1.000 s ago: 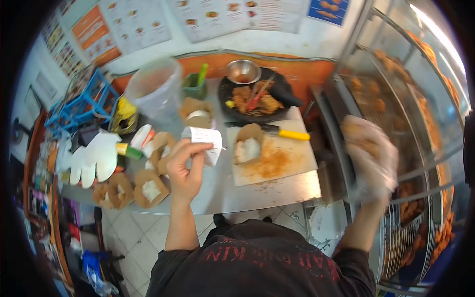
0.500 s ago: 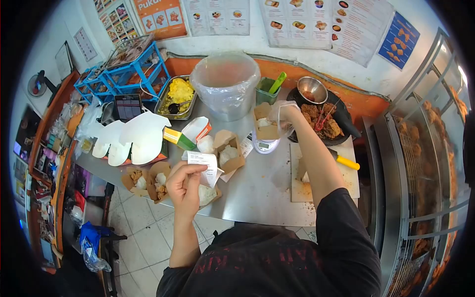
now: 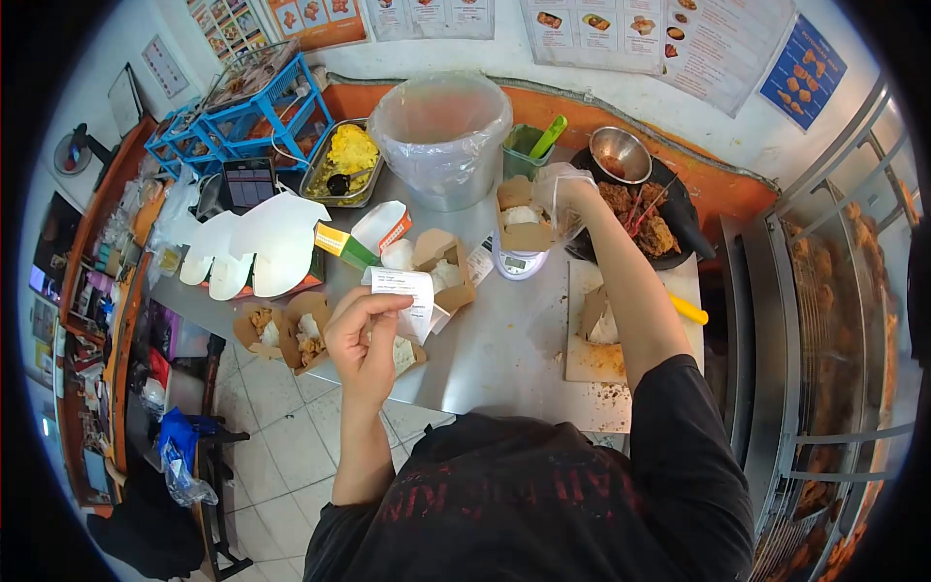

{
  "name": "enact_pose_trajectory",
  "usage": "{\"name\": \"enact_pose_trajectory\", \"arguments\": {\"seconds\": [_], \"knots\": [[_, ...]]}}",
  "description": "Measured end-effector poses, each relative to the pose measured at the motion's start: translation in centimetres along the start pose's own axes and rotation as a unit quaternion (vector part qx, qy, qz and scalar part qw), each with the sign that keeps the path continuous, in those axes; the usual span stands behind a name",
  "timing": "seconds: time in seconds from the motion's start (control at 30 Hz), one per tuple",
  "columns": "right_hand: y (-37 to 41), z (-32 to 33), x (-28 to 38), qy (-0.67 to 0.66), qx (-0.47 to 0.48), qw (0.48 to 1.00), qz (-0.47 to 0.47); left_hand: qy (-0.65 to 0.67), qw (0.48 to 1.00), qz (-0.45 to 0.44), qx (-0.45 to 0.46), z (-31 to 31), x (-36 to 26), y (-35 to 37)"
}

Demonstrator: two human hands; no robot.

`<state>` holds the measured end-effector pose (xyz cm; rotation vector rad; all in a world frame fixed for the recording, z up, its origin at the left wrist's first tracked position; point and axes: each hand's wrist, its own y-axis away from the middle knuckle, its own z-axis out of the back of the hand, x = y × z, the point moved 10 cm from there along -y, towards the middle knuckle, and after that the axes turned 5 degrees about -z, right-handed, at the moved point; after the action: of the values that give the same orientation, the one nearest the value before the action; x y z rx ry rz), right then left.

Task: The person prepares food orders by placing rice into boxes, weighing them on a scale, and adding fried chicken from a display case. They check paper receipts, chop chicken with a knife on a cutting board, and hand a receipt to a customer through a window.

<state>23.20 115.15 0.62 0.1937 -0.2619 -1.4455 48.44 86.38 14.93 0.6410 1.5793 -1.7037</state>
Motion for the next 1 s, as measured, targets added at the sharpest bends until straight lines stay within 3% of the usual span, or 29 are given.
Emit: {"name": "enact_pose_trajectory", "arguments": {"seconds": [0.03,0.17,0.33,0.43,0.57,0.67,0.73,0.87,0.93,0.97,1.0], "knots": [[0.5,-0.4,1.3,0.074,0.01,0.995,0.062,-0.004,1.0,0.004,0.0,-0.3,-0.1,0.0],[1.7,-0.1,1.3,0.05,-0.021,0.996,0.07,-0.01,1.0,0.014,0.011,-1.6,0.1,0.3],[2.1,0.0,-0.1,-0.086,-0.044,0.995,-0.003,-0.012,1.0,0.011,0.012,-2.5,-0.4,0.3],[2.0,0.6,-0.3,-0.109,-0.09,0.99,0.012,-0.013,1.0,0.006,0.013,-2.7,-0.7,0.3],[1.3,0.3,-0.9,-0.097,-0.057,0.993,0.03,-0.02,1.0,0.002,0.005,-2.5,-1.1,0.3],[0.9,-0.2,-0.8,-0.017,-0.047,0.998,0.049,-0.015,1.0,0.004,0.002,-2.5,-1.5,0.3],[1.4,-0.1,-1.9,-0.123,-0.043,0.991,0.006,-0.017,1.0,0.002,0.006,-2.7,-1.6,0.4],[1.8,0.0,-1.8,-0.117,-0.059,0.991,0.027,-0.024,1.0,0.005,0.012,-2.7,-1.6,0.8],[1.9,0.0,-1.9,-0.301,-0.037,0.952,0.037,-0.029,0.999,0.008,0.011,-2.5,-1.6,1.0],[2.4,0.1,-1.8,-0.3,-0.038,0.952,0.039,-0.034,0.999,0.011,0.011,-2.5,-1.6,1.0],[3.3,-0.6,-1.9,-0.467,0.003,0.883,0.039,-0.035,0.999,0.011,0.008,-2.4,-1.5,1.1]]}}
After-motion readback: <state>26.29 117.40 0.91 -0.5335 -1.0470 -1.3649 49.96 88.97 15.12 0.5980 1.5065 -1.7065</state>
